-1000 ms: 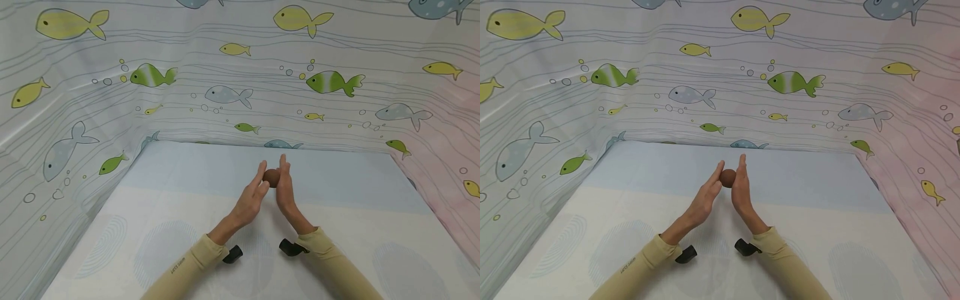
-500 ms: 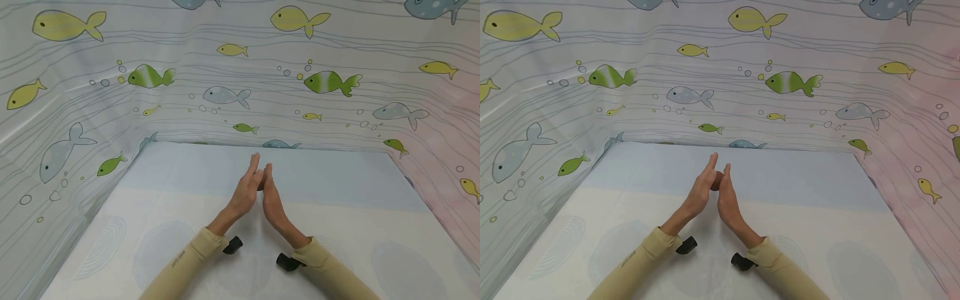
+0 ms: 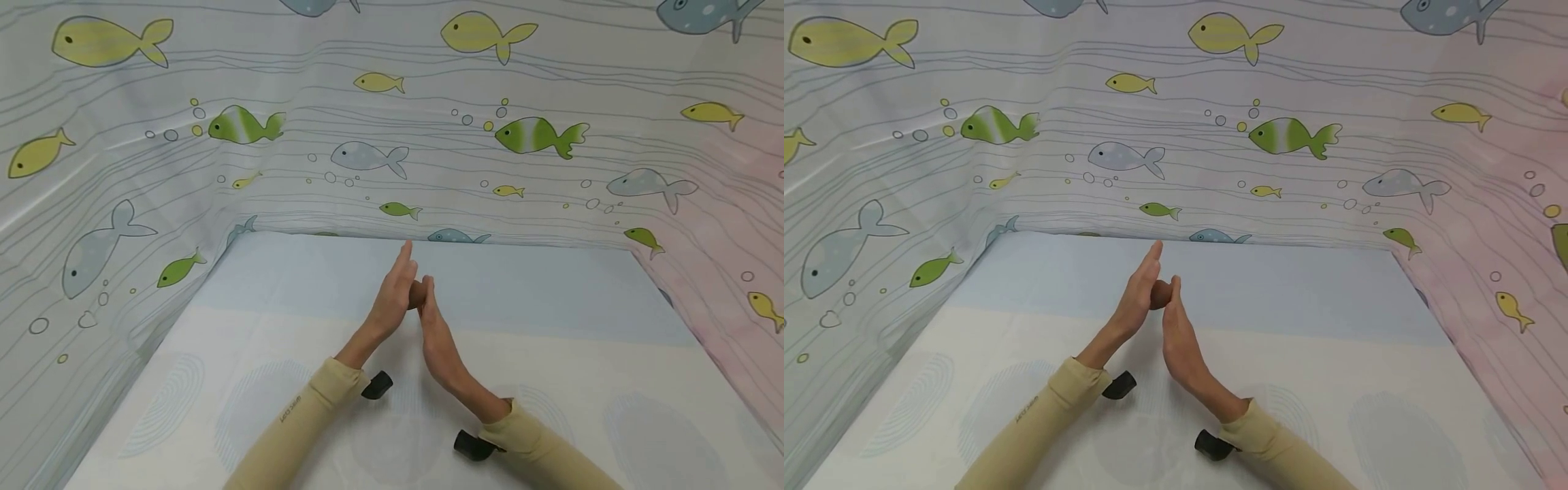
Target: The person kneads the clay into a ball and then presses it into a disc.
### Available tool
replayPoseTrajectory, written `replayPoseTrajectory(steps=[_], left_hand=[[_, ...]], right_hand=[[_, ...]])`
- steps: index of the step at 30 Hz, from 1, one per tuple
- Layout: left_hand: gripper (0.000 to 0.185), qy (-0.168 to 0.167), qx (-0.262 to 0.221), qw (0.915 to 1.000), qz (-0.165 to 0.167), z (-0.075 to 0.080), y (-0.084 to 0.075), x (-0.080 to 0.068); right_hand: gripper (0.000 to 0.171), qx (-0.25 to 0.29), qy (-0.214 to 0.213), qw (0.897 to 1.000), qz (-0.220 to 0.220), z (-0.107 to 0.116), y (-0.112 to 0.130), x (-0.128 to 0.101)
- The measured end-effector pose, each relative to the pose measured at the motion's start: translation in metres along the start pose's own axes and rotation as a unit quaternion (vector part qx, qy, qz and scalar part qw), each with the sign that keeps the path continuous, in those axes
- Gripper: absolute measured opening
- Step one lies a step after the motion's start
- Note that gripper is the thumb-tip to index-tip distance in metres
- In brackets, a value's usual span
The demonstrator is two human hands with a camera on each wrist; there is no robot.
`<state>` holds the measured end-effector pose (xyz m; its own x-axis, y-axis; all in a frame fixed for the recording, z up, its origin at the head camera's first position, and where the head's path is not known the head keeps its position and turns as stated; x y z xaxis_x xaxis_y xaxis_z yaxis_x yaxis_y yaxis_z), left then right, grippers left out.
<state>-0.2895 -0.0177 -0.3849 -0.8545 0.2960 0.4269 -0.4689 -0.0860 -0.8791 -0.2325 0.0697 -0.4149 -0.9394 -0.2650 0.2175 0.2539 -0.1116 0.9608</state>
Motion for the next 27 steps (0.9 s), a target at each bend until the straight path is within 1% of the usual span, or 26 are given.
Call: replayPoseTrajectory(steps=[3,6,10,13,17,20,23,27], left_hand=[[0.064,-0.002,-0.007,1.0,0.003,0.002,0.004,0.0],[0.066,0.0,-0.015,0.9998,0.015,0.003,0.008,-0.001],[0.066,0.005,-0.014,0.9995,0.029,0.001,0.013,-0.005],[0.065,0.01,-0.011,0.9994,0.031,-0.001,0.016,-0.008],[0.066,0.018,-0.015,0.9993,0.028,-0.003,0.016,-0.012],[0.065,0.022,-0.016,0.9993,0.026,-0.006,0.016,-0.015],[0.064,0.032,-0.012,0.9991,0.023,-0.012,0.014,-0.018],[0.064,0.042,-0.012,0.9987,0.026,-0.021,0.01,-0.022]], right_hand=[[0.053,0.001,0.008,1.0,0.005,-0.003,0.006,-0.003],[0.055,0.012,0.006,1.0,0.013,-0.004,0.012,-0.003],[0.057,0.017,-0.008,0.999,0.031,-0.002,0.021,-0.001],[0.058,0.001,-0.025,0.999,0.038,0.001,0.025,0.002],[0.058,-0.016,-0.04,0.998,0.044,0.003,0.026,0.006],[0.059,-0.014,-0.047,0.998,0.046,0.005,0.025,0.01],[0.061,-0.015,-0.061,0.997,0.038,0.009,0.022,0.015],[0.056,-0.021,-0.088,0.995,0.034,0.017,0.019,0.02]])
Point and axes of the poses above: each hand's wrist, its own x-axis towards the middle knuckle, its own z-axis out of the back of the hand, y = z × x, the point moved 6 cm from there along x, towards the middle knuckle, and after that the axes turned 5 degrees about -z, right-handed, at the moved point
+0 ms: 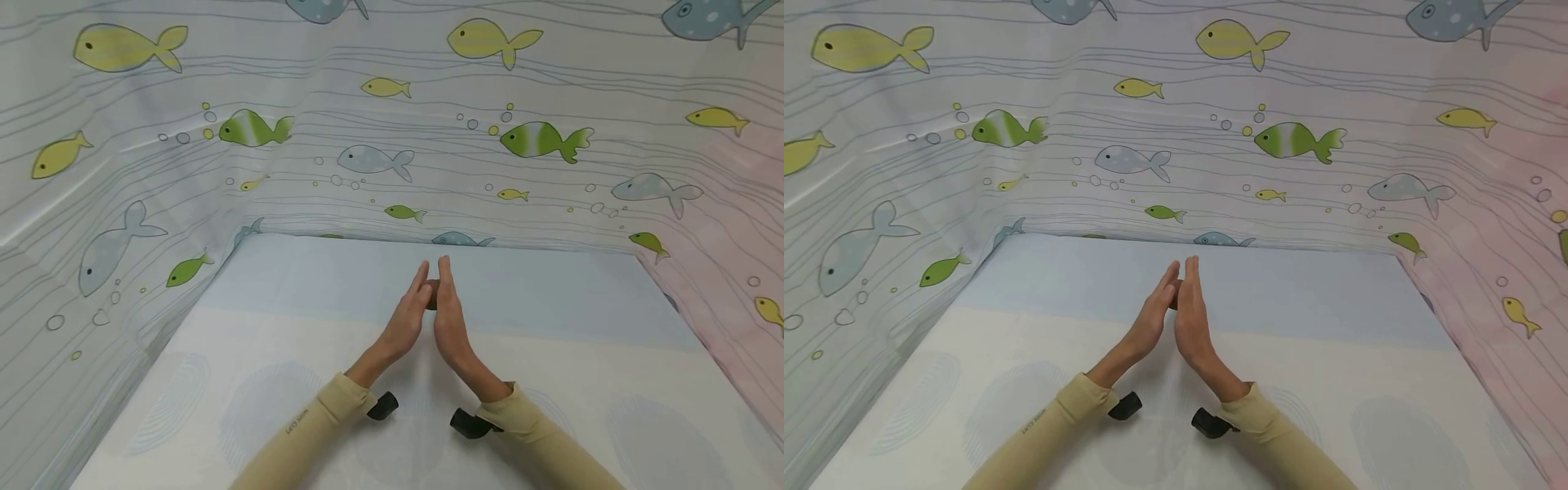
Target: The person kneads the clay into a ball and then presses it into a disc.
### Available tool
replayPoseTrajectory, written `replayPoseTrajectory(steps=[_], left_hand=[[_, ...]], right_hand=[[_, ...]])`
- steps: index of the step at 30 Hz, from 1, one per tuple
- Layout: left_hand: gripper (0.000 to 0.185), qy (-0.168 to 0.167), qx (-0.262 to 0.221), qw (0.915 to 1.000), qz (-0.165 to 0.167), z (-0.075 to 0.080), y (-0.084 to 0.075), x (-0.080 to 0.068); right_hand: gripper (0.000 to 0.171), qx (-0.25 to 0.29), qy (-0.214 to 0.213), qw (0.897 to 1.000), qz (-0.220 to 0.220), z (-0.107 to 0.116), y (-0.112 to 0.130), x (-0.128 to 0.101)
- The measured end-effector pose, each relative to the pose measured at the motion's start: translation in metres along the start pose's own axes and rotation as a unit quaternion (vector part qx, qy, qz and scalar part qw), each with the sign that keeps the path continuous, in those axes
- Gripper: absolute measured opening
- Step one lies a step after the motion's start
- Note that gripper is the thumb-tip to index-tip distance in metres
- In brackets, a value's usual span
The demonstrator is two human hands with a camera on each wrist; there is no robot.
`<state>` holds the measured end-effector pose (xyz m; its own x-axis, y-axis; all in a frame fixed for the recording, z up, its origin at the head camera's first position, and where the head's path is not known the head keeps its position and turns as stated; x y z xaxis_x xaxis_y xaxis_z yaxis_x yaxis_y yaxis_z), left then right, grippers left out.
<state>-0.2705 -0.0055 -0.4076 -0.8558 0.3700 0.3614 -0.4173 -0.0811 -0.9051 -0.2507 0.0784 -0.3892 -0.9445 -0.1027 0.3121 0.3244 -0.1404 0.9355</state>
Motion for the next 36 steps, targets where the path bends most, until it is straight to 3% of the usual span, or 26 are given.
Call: replayPoseTrajectory(steps=[10,20,29,36], left_hand=[[0.064,0.007,-0.029,0.9996,-0.001,-0.013,-0.005,-0.006],[0.065,0.02,-0.019,0.9992,-0.03,-0.019,-0.018,-0.01],[0.069,-0.009,0.003,0.9988,-0.047,-0.009,-0.027,-0.006],[0.066,-0.035,0.007,0.9979,-0.054,0.003,-0.032,0.004]], right_hand=[[0.054,0.025,-0.056,0.998,0.003,0.016,-0.008,0.016],[0.055,0.009,-0.074,0.997,-0.017,0.032,-0.023,0.024],[0.057,-0.014,-0.032,0.999,-0.021,0.022,-0.03,0.013],[0.054,-0.029,0.043,0.999,-0.014,0.002,-0.028,0.001]])
Point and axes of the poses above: each hand's wrist, its own x-axis towards the middle knuckle, its own z-axis out of the back of the hand, y = z × x, the point moved 6 cm from there along x, towards the middle knuckle, and after that the axes turned 5 degrees about -z, right-handed, at the moved point
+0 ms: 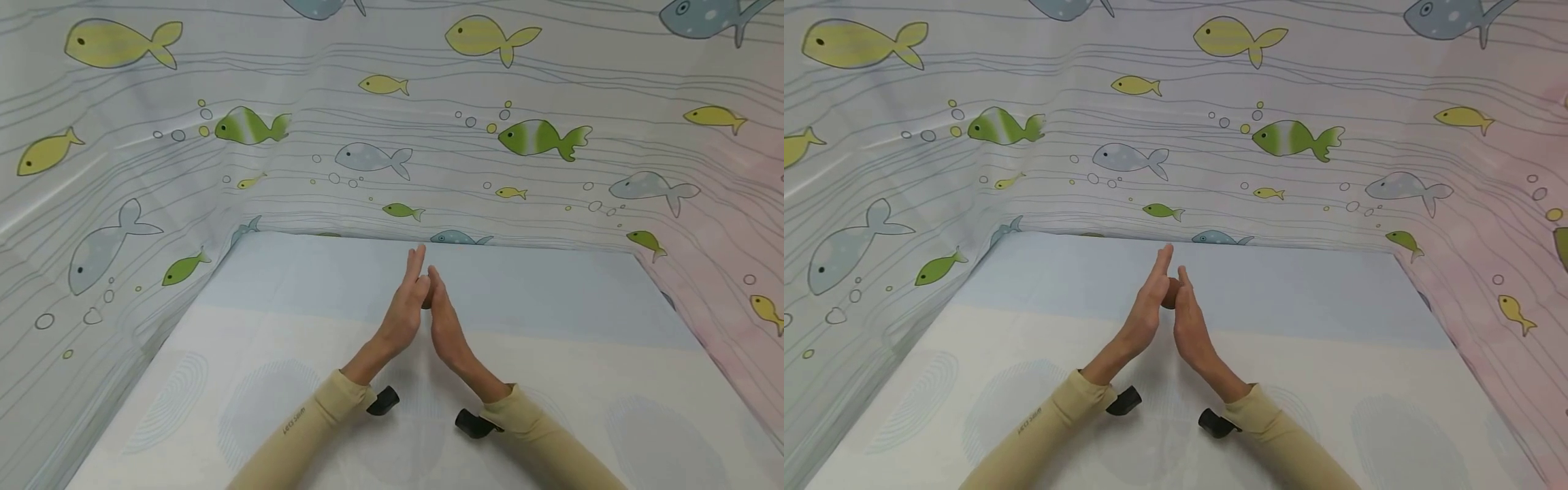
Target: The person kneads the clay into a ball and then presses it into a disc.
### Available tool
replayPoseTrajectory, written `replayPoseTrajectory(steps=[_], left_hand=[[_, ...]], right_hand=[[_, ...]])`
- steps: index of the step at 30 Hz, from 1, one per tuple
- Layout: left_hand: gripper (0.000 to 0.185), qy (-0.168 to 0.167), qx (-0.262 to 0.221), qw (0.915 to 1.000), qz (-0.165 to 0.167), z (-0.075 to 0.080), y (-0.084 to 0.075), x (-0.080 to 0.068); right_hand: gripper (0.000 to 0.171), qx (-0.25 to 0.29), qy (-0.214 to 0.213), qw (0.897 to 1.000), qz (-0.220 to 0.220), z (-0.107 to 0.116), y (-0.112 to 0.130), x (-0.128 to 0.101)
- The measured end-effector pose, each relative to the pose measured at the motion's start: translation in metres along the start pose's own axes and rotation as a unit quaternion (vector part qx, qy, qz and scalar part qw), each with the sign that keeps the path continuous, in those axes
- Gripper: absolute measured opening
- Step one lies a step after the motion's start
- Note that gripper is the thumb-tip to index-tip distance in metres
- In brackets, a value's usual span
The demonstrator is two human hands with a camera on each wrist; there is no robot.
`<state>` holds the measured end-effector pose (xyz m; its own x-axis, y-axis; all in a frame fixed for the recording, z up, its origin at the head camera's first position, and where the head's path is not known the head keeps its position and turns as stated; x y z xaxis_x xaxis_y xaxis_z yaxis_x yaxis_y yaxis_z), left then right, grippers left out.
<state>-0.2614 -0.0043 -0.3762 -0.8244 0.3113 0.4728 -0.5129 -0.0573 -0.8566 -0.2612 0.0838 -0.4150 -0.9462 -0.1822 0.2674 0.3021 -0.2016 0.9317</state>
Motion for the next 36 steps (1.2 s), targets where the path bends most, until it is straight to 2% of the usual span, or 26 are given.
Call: replayPoseTrajectory(steps=[8,14,17,21,25,27,29,33,36], left_hand=[[0.061,0.0,0.0,0.9999,-0.015,0.006,0.001,0.008],[0.059,-0.018,0.007,0.9998,-0.01,0.015,0.005,0.013],[0.056,-0.02,0.006,0.9998,-0.002,0.017,0.007,0.014],[0.046,-0.003,0.006,0.9999,0.015,0.017,0.012,0.013],[0.042,0.028,0.058,0.9974,0.032,0.018,0.016,0.011],[0.043,0.047,0.111,0.9921,0.037,0.02,0.016,0.01],[0.044,0.066,0.171,0.9824,0.034,0.023,0.015,0.01],[0.045,0.091,0.284,0.9545,0.01,0.035,0.012,0.009],[0.042,0.102,0.343,0.9337,-0.008,0.044,0.012,0.007]], right_hand=[[0.057,0.012,0.045,0.999,-0.02,-0.009,0.007,-0.008],[0.062,0.002,0.067,0.997,-0.025,-0.013,0.011,-0.014],[0.062,-0.004,0.06,0.998,-0.016,-0.011,0.013,-0.016],[0.056,-0.019,0.034,0.999,-0.007,-0.003,0.014,-0.016],[0.05,-0.039,0.024,0.999,-0.013,0.004,0.012,-0.015],[0.048,-0.048,0.025,0.998,-0.019,0.007,0.011,-0.015],[0.049,-0.057,0.027,0.998,-0.029,0.01,0.01,-0.016],[0.051,-0.078,0.036,0.995,-0.051,0.015,0.003,-0.019],[0.054,-0.095,0.045,0.992,-0.07,0.02,-0.003,-0.022]])
Point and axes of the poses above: each hand's wrist, its own x-axis towards the middle knuckle, its own z-axis out of the back of the hand, y = z × x, the point moved 6 cm from there along x, towards the middle knuckle, and after that the axes turned 5 degrees about -z, right-handed, at the moved point
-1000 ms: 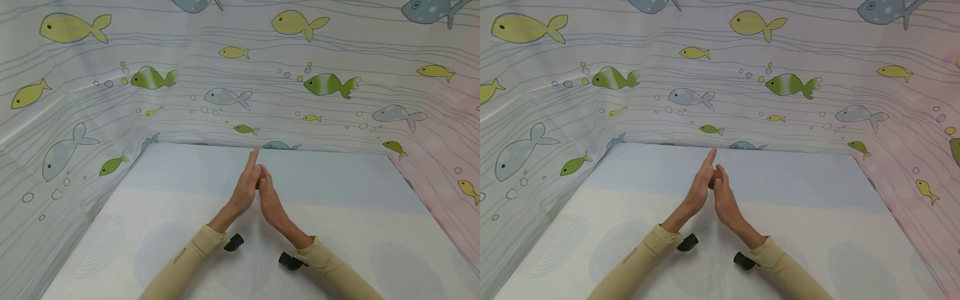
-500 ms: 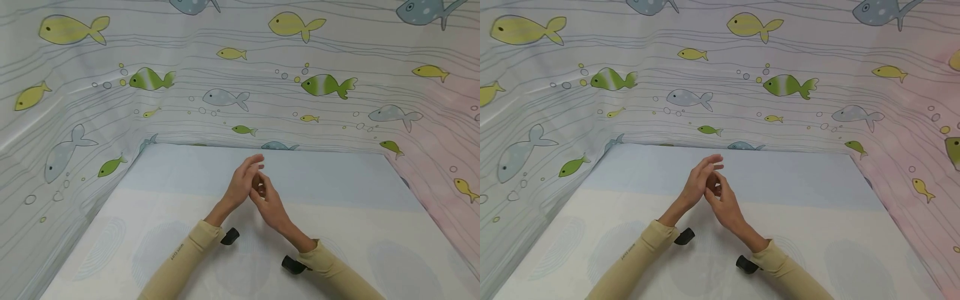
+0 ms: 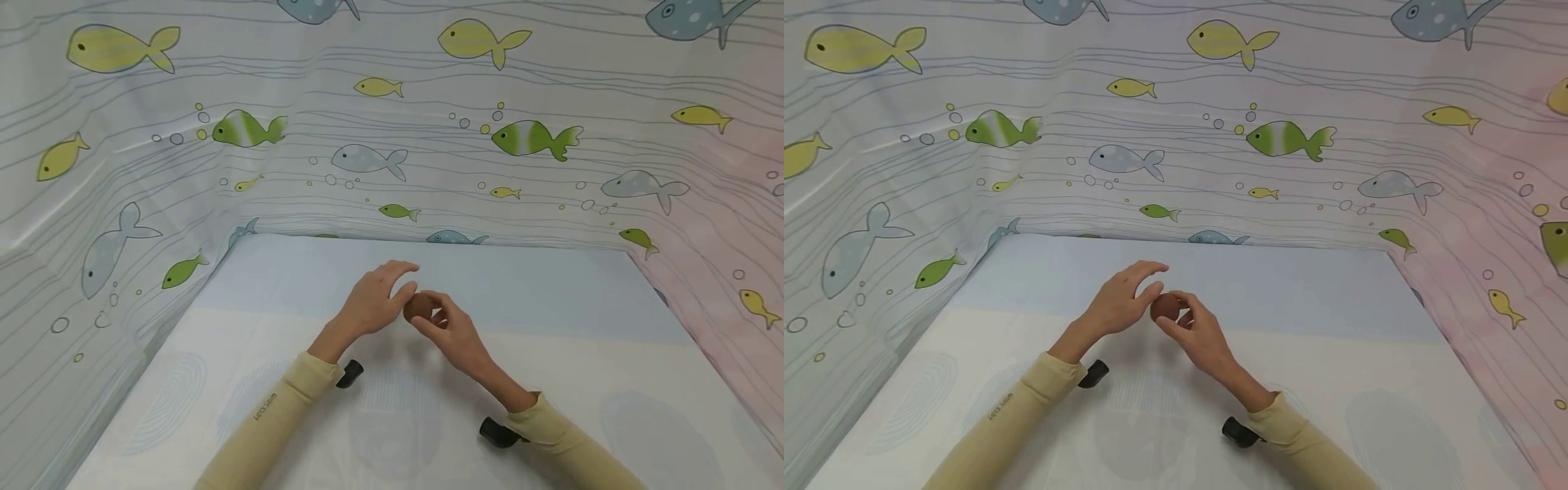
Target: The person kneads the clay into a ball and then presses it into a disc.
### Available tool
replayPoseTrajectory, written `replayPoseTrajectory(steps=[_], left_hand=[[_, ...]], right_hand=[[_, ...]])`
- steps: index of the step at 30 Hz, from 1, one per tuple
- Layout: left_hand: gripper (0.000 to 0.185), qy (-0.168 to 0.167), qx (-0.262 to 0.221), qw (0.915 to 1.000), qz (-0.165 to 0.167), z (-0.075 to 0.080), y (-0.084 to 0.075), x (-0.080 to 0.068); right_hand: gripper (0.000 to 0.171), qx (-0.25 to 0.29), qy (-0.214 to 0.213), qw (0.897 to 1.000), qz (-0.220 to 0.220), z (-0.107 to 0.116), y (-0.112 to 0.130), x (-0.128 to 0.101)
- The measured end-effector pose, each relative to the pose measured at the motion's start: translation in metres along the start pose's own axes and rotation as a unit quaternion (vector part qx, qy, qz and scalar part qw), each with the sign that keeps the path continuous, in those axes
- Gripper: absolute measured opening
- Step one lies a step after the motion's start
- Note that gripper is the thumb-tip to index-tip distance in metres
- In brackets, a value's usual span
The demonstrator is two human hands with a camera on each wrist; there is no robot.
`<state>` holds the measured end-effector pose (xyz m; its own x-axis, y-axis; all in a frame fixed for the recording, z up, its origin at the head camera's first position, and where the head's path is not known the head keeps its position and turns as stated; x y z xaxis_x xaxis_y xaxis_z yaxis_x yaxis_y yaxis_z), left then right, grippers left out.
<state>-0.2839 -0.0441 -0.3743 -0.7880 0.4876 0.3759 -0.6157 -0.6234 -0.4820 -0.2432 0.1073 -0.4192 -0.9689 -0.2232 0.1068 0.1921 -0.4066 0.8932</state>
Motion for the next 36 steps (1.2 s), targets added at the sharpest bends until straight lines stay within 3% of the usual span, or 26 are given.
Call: replayPoseTrajectory(steps=[5,11,21,36], left_hand=[[0.038,0.021,0.062,0.9979,0.005,0.007,0.011,-0.009],[0.038,0.051,0.094,0.994,0.021,0.007,0.017,-0.017],[0.039,0.076,0.101,0.9907,0.049,0.006,0.024,-0.03],[0.037,0.075,0.127,0.9883,0.036,0.003,0.017,-0.044]], right_hand=[[0.056,-0.04,0.03,0.998,-0.033,0.004,-0.011,-0.006],[0.055,-0.097,0.063,0.991,-0.066,0.011,-0.029,-0.019],[0.057,-0.16,0.102,0.977,-0.102,0.014,-0.051,-0.037],[0.055,-0.211,0.112,0.967,-0.094,0.014,-0.049,-0.042]])
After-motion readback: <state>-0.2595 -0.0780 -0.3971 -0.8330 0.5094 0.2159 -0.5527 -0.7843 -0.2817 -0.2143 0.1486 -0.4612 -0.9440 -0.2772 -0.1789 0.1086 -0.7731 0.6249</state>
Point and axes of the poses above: each hand's wrist, its own x-axis towards the middle knuckle, its own z-axis out of the back of the hand, y = z × x, the point moved 6 cm from there along x, towards the middle knuckle, and after that the axes turned 5 degrees about -z, right-handed, at the moved point
